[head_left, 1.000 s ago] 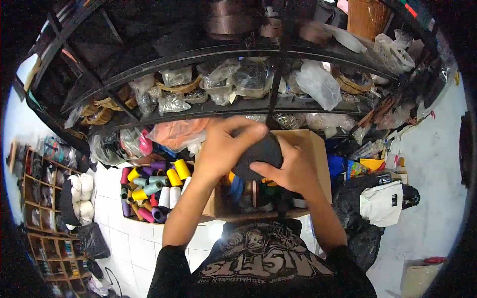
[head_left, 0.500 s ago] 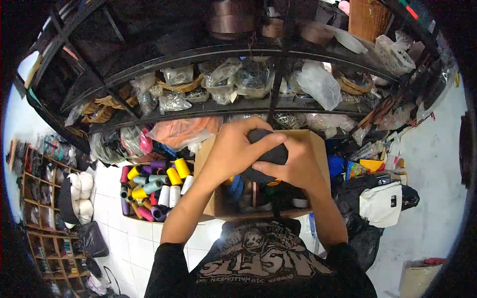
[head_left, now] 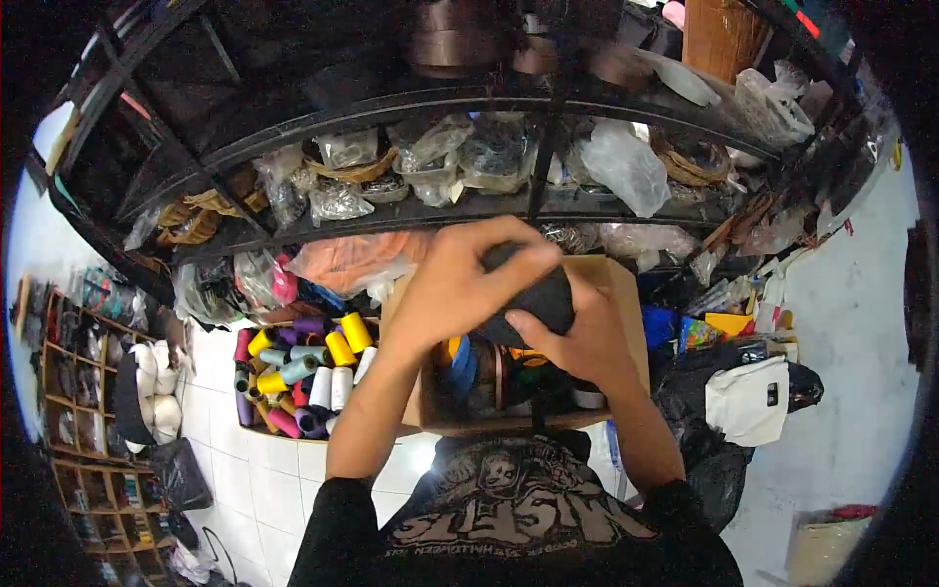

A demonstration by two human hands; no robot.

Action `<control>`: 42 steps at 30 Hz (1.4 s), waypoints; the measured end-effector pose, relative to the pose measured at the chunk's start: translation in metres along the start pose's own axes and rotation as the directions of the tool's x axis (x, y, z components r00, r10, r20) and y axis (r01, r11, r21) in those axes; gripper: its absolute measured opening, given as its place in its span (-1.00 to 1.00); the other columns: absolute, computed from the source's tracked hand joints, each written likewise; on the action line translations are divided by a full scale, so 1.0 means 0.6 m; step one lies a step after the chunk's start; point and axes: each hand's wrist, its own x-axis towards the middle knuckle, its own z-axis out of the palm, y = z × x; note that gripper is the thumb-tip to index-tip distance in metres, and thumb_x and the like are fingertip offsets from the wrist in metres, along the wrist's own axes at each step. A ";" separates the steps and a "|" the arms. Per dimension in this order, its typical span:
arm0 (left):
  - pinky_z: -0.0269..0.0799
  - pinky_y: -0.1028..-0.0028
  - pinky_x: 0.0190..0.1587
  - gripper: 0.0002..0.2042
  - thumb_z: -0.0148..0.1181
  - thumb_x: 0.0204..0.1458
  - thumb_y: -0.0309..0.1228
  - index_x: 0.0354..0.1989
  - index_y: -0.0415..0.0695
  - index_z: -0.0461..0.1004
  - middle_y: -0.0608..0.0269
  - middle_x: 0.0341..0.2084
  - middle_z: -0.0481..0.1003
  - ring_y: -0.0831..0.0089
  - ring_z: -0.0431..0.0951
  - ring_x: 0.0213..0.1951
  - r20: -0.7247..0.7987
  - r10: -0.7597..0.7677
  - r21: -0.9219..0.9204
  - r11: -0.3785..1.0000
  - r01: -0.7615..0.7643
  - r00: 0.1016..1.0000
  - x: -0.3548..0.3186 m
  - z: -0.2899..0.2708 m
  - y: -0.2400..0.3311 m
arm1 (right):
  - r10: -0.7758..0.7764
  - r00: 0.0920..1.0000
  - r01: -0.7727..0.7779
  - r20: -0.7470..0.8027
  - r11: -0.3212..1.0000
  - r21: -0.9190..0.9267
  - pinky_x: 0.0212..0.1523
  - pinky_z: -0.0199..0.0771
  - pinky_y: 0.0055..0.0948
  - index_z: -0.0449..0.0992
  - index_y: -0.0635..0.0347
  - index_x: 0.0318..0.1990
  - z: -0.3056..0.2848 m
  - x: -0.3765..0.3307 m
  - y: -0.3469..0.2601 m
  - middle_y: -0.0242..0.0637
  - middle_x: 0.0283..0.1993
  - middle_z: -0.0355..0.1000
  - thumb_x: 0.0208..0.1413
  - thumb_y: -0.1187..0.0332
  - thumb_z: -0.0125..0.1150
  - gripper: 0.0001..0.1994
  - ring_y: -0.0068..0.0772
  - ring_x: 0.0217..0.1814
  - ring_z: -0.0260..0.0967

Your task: Organize rolls of leather straps and webbing on shelves by color and type.

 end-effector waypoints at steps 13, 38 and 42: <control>0.32 0.57 -0.31 -0.70 0.05 0.09 -0.21 -0.29 -0.25 0.47 0.36 -0.47 0.46 0.61 0.39 -0.41 -0.220 -0.313 -0.546 0.824 0.149 0.924 -0.006 0.032 -0.031 | 0.134 0.953 -0.103 -0.271 0.987 0.124 -0.30 0.45 -0.37 0.38 0.32 -0.24 0.006 0.005 -0.042 -0.12 -0.39 0.47 -0.19 0.14 0.33 -0.54 -0.22 -0.32 0.48; 0.29 0.59 -0.24 -0.74 0.12 0.04 -0.28 -0.27 -0.25 0.45 0.35 -0.41 0.45 0.62 0.38 -0.35 -0.165 -0.215 -0.386 0.912 0.137 0.963 0.005 0.037 -0.031 | 0.080 0.991 -0.069 -0.104 0.992 0.106 -0.27 0.44 -0.40 0.44 0.31 -0.20 -0.021 0.017 -0.027 -0.18 -0.35 0.49 -0.27 0.24 0.40 -0.54 -0.36 -0.30 0.48; 0.32 0.55 -0.19 -0.75 0.16 -0.02 -0.31 -0.30 -0.27 0.46 0.28 -0.39 0.48 0.58 0.41 -0.28 0.154 -0.039 0.059 0.998 0.030 0.987 0.018 0.014 -0.010 | -0.101 0.994 0.103 0.031 0.989 -0.104 -0.28 0.44 -0.40 0.47 0.32 -0.27 -0.040 0.024 -0.018 -0.16 -0.39 0.49 -0.26 0.22 0.39 -0.59 -0.34 -0.33 0.48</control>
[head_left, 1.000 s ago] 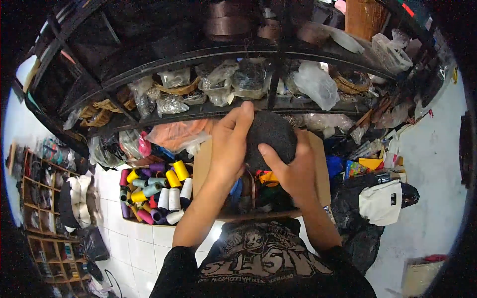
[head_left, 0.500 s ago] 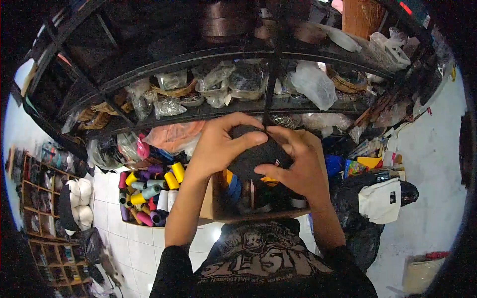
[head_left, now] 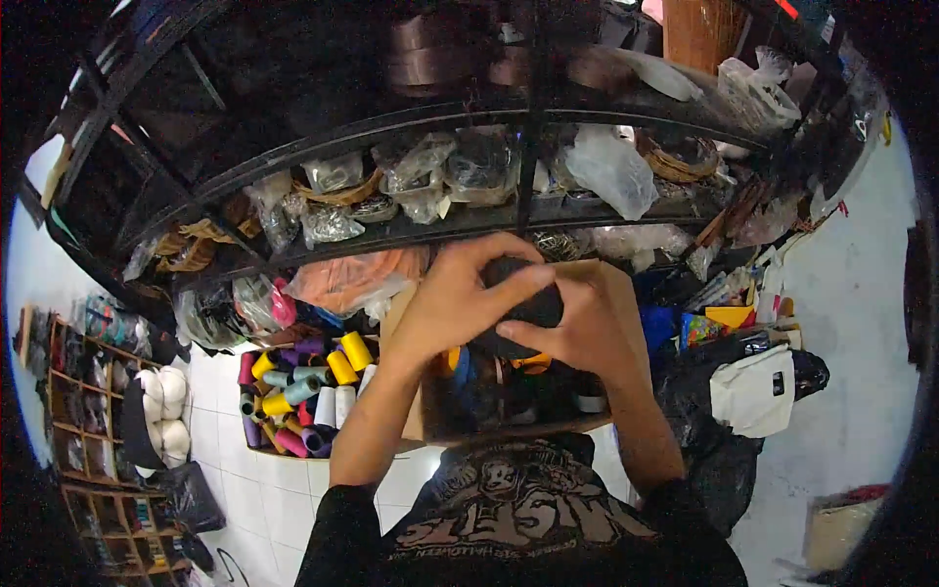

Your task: Organize rolls of leather straps and webbing on shelves by color and type.

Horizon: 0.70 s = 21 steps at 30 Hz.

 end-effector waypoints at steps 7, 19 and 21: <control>0.33 0.57 -0.25 -0.76 0.18 -0.03 -0.32 -0.34 -0.29 0.48 0.27 -0.45 0.49 0.59 0.43 -0.35 -0.232 -0.038 -0.088 0.996 0.017 0.972 0.003 0.020 -0.024 | 0.233 0.961 -0.203 -0.146 0.960 0.191 -0.34 0.44 -0.42 0.43 0.28 -0.30 0.026 -0.009 0.008 -0.14 -0.42 0.48 -0.23 0.14 0.36 -0.58 -0.31 -0.36 0.48; 0.31 0.61 -0.30 -0.68 -0.06 0.15 -0.19 -0.32 -0.24 0.45 0.32 -0.42 0.46 0.62 0.40 -0.38 -0.379 -0.377 -0.775 0.628 -0.068 0.845 0.017 0.061 -0.024 | 0.313 0.868 -0.162 -0.386 0.913 0.375 -0.19 0.38 -0.41 0.39 0.29 -0.13 0.089 -0.010 0.041 -0.17 -0.23 0.44 -0.11 0.25 0.25 -0.60 -0.34 -0.21 0.42; 0.33 0.58 -0.23 -0.63 -0.11 0.17 -0.17 -0.21 -0.28 0.41 0.26 -0.32 0.46 0.56 0.44 -0.32 -0.341 -0.430 -0.841 0.536 -0.068 0.836 0.017 0.066 -0.020 | 0.303 0.875 -0.147 -0.377 0.909 0.389 -0.22 0.39 -0.42 0.40 0.28 -0.15 0.070 -0.006 0.028 -0.18 -0.27 0.45 -0.11 0.26 0.25 -0.62 -0.35 -0.26 0.43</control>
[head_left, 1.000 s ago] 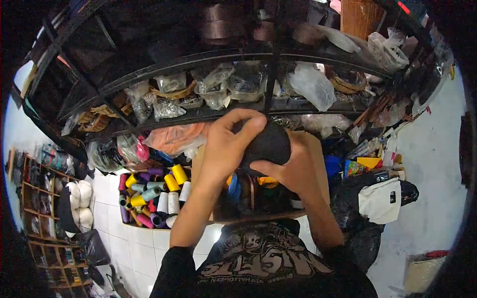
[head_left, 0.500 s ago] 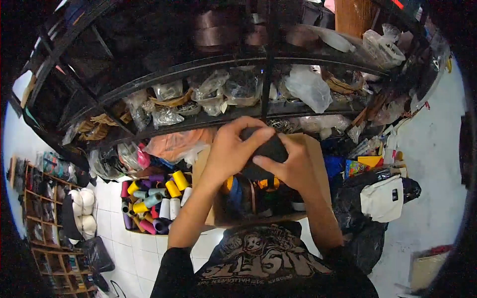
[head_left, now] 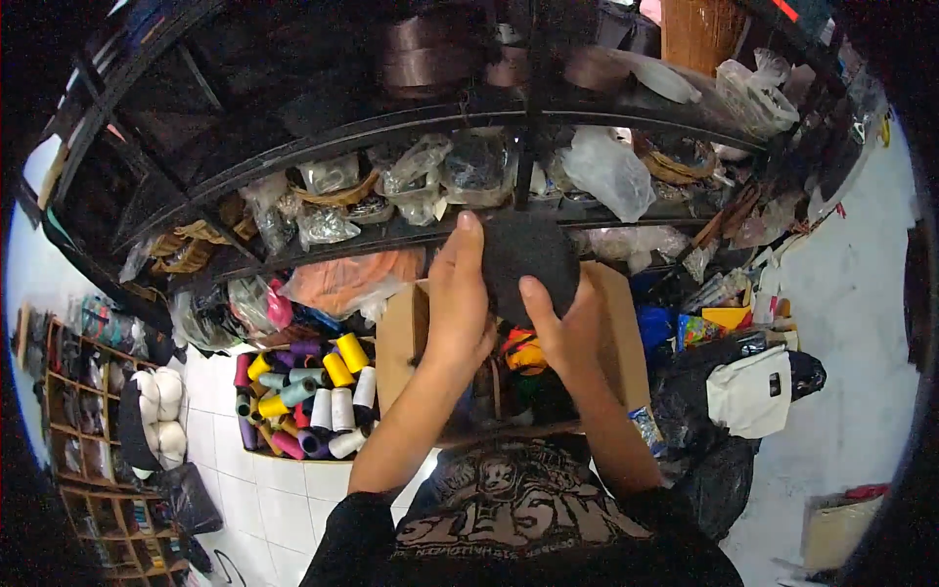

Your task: Organize rolls of leather straps and webbing on shelves by color and type.

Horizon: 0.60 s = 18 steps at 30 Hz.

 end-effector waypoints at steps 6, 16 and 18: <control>0.33 0.49 -0.15 -0.65 -0.05 0.11 -0.19 -0.24 -0.28 0.46 0.22 -0.35 0.50 0.52 0.45 -0.25 0.356 -0.027 0.618 0.757 -0.214 0.934 0.028 -0.035 0.059 | -0.097 0.976 0.124 0.194 0.983 -0.132 -0.33 0.44 -0.39 0.43 0.30 -0.19 -0.038 0.017 -0.001 -0.16 -0.43 0.48 -0.11 0.19 0.23 -0.61 -0.26 -0.40 0.47; 0.34 0.60 -0.35 -0.74 0.18 -0.01 -0.29 -0.34 -0.28 0.52 0.29 -0.50 0.50 0.64 0.42 -0.43 0.374 0.172 0.617 0.688 -0.383 0.911 0.032 -0.022 0.048 | -0.112 0.970 0.155 0.216 0.968 -0.197 -0.31 0.44 -0.35 0.36 0.37 -0.15 -0.024 0.022 -0.012 -0.04 -0.39 0.46 -0.04 0.18 0.17 -0.58 -0.15 -0.36 0.47; 0.33 0.62 -0.36 -0.74 0.14 0.02 -0.29 -0.35 -0.30 0.51 0.32 -0.51 0.49 0.65 0.41 -0.43 0.257 0.213 0.518 0.793 -0.320 0.943 0.031 -0.019 0.030 | 0.023 0.998 -0.019 0.066 0.998 -0.061 -0.31 0.42 -0.37 0.28 0.41 -0.08 -0.004 0.015 -0.033 -0.05 -0.36 0.45 0.05 0.14 0.08 -0.54 -0.22 -0.35 0.45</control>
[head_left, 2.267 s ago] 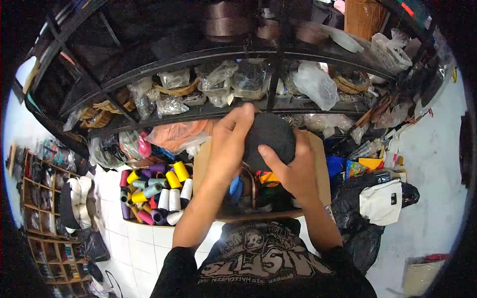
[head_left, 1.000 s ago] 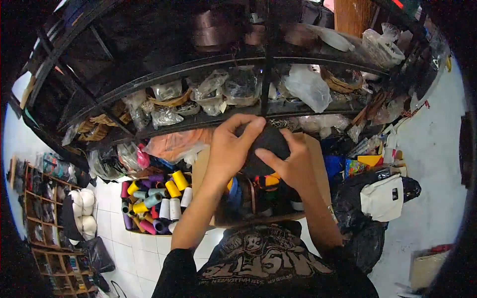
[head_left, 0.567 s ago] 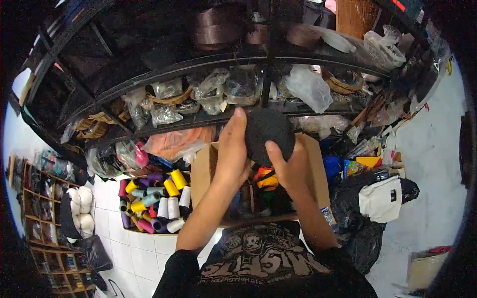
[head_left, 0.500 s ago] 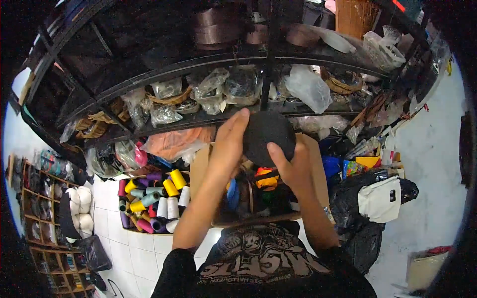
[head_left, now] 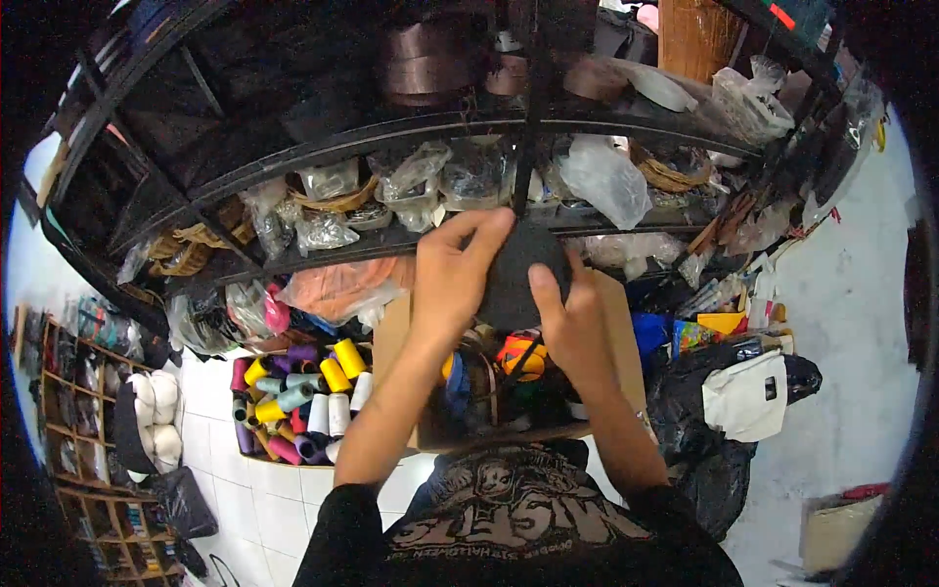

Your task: Organize rolls of leather straps and webbing on shelves by color and type.

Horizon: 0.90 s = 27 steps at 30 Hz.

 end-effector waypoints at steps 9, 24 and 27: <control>0.35 0.56 -0.35 -0.60 -0.09 0.15 -0.12 -0.35 -0.28 0.43 0.26 -0.44 0.47 0.59 0.42 -0.44 -0.154 -0.291 -0.573 0.805 0.155 0.944 -0.023 0.055 -0.014 | -0.237 0.917 0.264 -0.319 0.963 0.044 0.05 0.21 -0.35 0.17 0.40 0.09 0.037 0.005 0.017 -0.02 0.01 0.27 0.07 0.31 0.02 -0.53 -0.23 0.03 0.25; 0.35 0.59 -0.36 -0.64 0.05 0.09 -0.19 -0.27 -0.33 0.46 0.27 -0.44 0.49 0.61 0.43 -0.46 0.102 -0.258 -0.299 0.913 0.277 0.961 0.002 0.019 -0.022 | -0.090 0.996 0.087 0.000 0.963 0.255 0.01 0.25 -0.48 0.36 0.25 0.01 -0.013 0.023 0.003 -0.21 -0.05 0.37 0.07 0.35 0.00 -0.66 -0.44 -0.01 0.29; 0.38 0.57 -0.35 -0.65 0.02 0.11 -0.20 -0.32 -0.32 0.46 0.23 -0.44 0.49 0.57 0.45 -0.46 -0.002 -0.301 -0.495 0.829 0.260 0.954 0.001 0.029 -0.002 | -0.138 0.986 0.155 -0.090 0.963 0.220 0.02 0.25 -0.46 0.29 0.25 0.06 0.013 0.012 0.003 -0.19 -0.04 0.33 0.06 0.36 0.03 -0.61 -0.42 0.00 0.27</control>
